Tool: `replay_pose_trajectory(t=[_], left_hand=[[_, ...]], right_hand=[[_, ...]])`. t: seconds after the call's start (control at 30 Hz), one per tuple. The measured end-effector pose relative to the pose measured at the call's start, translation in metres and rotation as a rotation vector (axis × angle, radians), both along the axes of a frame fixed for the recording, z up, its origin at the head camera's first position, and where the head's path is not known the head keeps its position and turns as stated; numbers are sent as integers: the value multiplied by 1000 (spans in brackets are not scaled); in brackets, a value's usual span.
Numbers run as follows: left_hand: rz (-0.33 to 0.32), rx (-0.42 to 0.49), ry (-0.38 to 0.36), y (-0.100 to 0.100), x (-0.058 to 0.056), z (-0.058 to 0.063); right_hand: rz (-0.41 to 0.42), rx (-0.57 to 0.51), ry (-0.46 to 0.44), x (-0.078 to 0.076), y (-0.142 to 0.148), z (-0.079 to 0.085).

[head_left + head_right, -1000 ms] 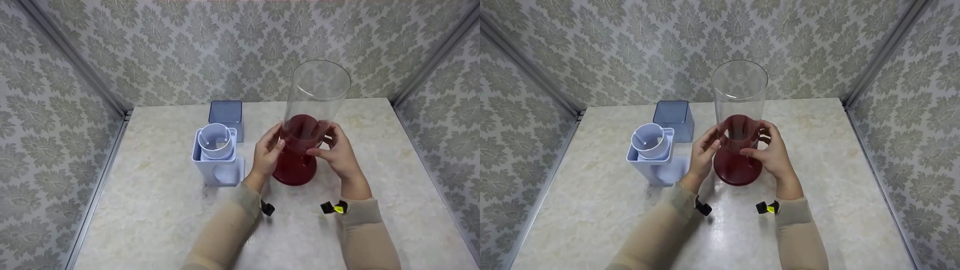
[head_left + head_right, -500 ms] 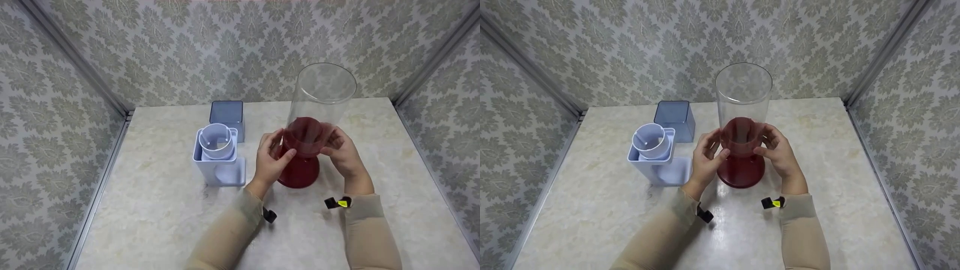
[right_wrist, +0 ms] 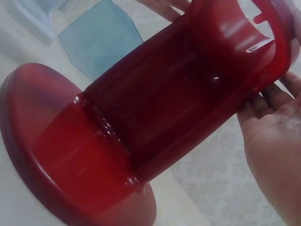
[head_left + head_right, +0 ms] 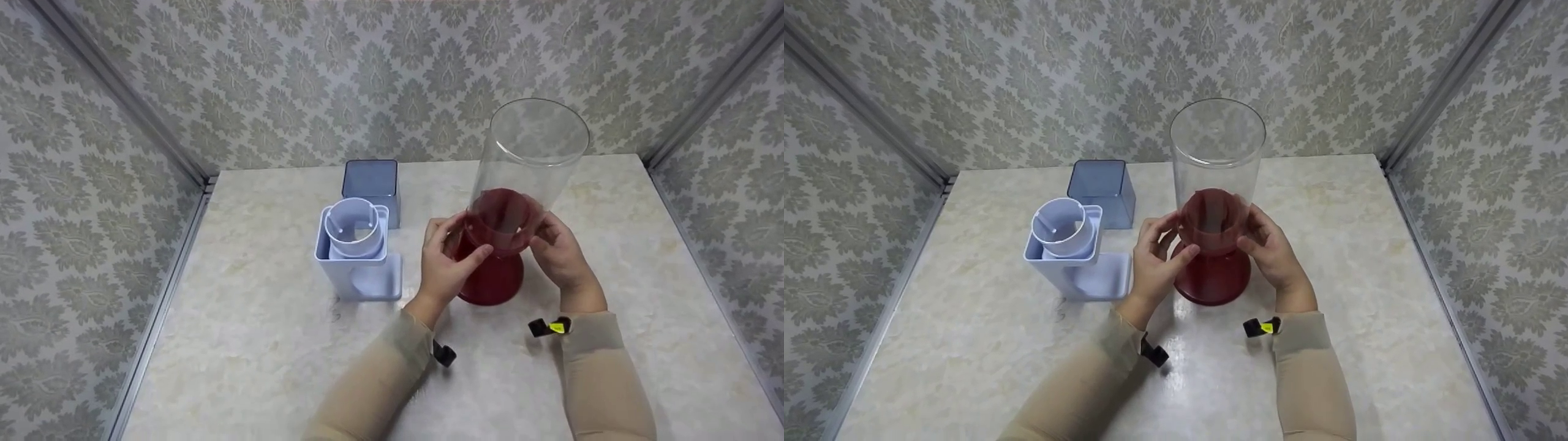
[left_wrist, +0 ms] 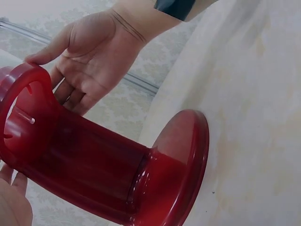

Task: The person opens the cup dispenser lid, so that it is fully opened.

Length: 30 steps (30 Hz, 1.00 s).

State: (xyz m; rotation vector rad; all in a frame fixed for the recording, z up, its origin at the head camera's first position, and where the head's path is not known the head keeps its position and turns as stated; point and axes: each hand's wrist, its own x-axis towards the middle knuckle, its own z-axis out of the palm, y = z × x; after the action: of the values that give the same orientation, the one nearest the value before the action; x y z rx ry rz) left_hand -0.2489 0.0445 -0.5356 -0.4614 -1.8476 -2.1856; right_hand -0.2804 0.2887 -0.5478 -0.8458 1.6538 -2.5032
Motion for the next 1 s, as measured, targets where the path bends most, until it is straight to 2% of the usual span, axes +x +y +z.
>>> replay_pose_trajectory(t=[0.17,0.23,0.3,0.43,0.6,0.73,0.83,1.0], left_hand=[[-33,9,21,-4,-11,2],[-49,13,18,-6,-18,5],[-78,23,-9,-8,-25,9],[-130,14,-73,-9,-40,14],[-200,-31,-93,-9,-58,18],[-291,-33,-151,-10,-63,19],[-330,-28,-185,-11,-63,20],[-337,0,-199,-12,-58,18]], right_hand=[[33,-90,45,2,-5,6],[-8,-117,56,4,-9,12],[-91,-103,64,6,-12,20],[-250,27,43,13,-15,34],[-300,293,-2,19,-20,43],[-361,493,20,22,-27,45],[-398,544,55,22,-30,46],[-400,522,101,21,-27,44]])
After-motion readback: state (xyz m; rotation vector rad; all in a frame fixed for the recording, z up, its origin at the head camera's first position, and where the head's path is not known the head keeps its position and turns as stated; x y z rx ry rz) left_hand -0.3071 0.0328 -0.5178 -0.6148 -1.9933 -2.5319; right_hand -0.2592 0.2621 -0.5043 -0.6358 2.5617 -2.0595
